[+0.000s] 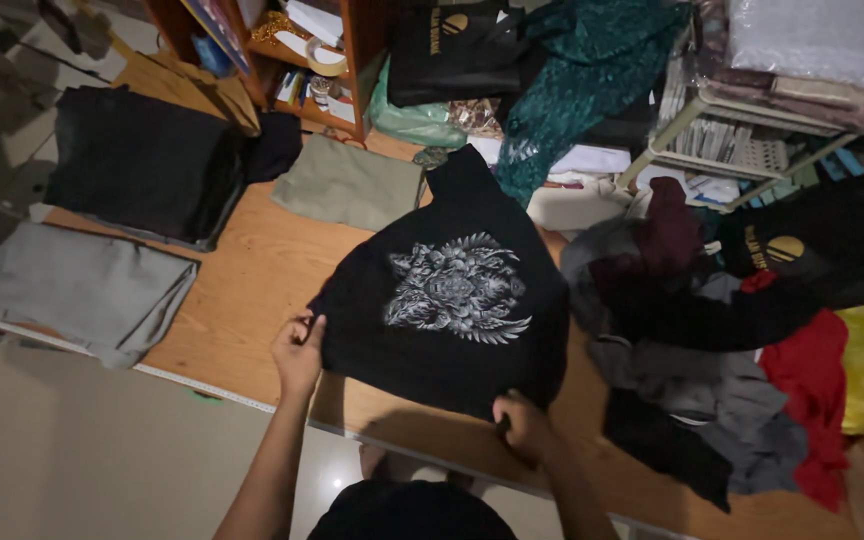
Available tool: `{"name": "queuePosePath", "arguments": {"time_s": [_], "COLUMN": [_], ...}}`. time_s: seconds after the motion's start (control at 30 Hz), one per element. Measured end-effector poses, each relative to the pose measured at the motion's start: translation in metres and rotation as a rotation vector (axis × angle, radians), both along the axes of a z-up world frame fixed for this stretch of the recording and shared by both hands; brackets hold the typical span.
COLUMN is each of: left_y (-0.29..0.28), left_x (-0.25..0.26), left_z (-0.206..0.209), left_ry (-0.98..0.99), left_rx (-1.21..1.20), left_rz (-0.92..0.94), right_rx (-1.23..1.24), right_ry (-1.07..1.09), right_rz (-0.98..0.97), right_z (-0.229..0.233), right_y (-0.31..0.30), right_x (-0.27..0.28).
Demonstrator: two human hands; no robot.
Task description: The person folds a pair of light gray pants and a pair of beige pants on a wooden table, placing them in a neat stack. Then, the person unfolds and folds a black t-shirt with a graphic print, adding it to the stack.
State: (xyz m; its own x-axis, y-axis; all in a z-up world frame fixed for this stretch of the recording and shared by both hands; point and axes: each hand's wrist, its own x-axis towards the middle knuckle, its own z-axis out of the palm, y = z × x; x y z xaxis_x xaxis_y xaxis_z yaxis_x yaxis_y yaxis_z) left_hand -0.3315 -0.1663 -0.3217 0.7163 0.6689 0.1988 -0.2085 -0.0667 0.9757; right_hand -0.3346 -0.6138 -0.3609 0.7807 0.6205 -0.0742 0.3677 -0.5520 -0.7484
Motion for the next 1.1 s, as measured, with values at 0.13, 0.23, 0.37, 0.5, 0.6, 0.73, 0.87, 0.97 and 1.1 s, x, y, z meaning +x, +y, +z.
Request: {"name": "queuePosePath", "arguments": {"time_s": [0.13, 0.23, 0.37, 0.5, 0.6, 0.73, 0.87, 0.97, 1.1], "left_y": [-0.012, -0.015, -0.007, 0.013, 0.041, 0.076, 0.064, 0.032, 0.002], "left_x": [-0.005, -0.007, -0.014, -0.018, -0.019, -0.001, -0.008, -0.006, -0.002], "left_z": [0.089, 0.115, 0.087, 0.024, -0.030, -0.078, -0.053, -0.012, 0.024], "left_ry": [-0.111, -0.091, 0.502, 0.957, 1.033, 0.890, 0.878, 0.762, 0.350], "left_rx": [0.699, 0.987, 0.855, 0.788, 0.730, 0.577, 0.291, 0.327, 0.094], "left_rz": [0.093, 0.150, -0.174, -0.288, -0.332, -0.720, -1.008, -0.930, -0.787], "right_rx": [-0.185, -0.209, 0.041, -0.431, -0.396, -0.391, -0.403, -0.365, 0.152], "right_ry": [0.048, 0.134, 0.144, -0.735, -0.787, -0.696, -0.674, -0.638, 0.275], "right_rz": [0.166, 0.315, 0.260, -0.319, -0.404, -0.384, -0.372, -0.265, -0.053], "right_z": [0.022, 0.017, 0.035, 0.105, 0.129, 0.125, 0.124, 0.122, 0.096], "right_y": [0.021, 0.039, 0.091, 0.153, 0.171, 0.173, 0.173, 0.177, 0.207], "right_x": [0.015, 0.023, 0.045, 0.047, 0.053, 0.060, 0.059, 0.054, 0.013]}}
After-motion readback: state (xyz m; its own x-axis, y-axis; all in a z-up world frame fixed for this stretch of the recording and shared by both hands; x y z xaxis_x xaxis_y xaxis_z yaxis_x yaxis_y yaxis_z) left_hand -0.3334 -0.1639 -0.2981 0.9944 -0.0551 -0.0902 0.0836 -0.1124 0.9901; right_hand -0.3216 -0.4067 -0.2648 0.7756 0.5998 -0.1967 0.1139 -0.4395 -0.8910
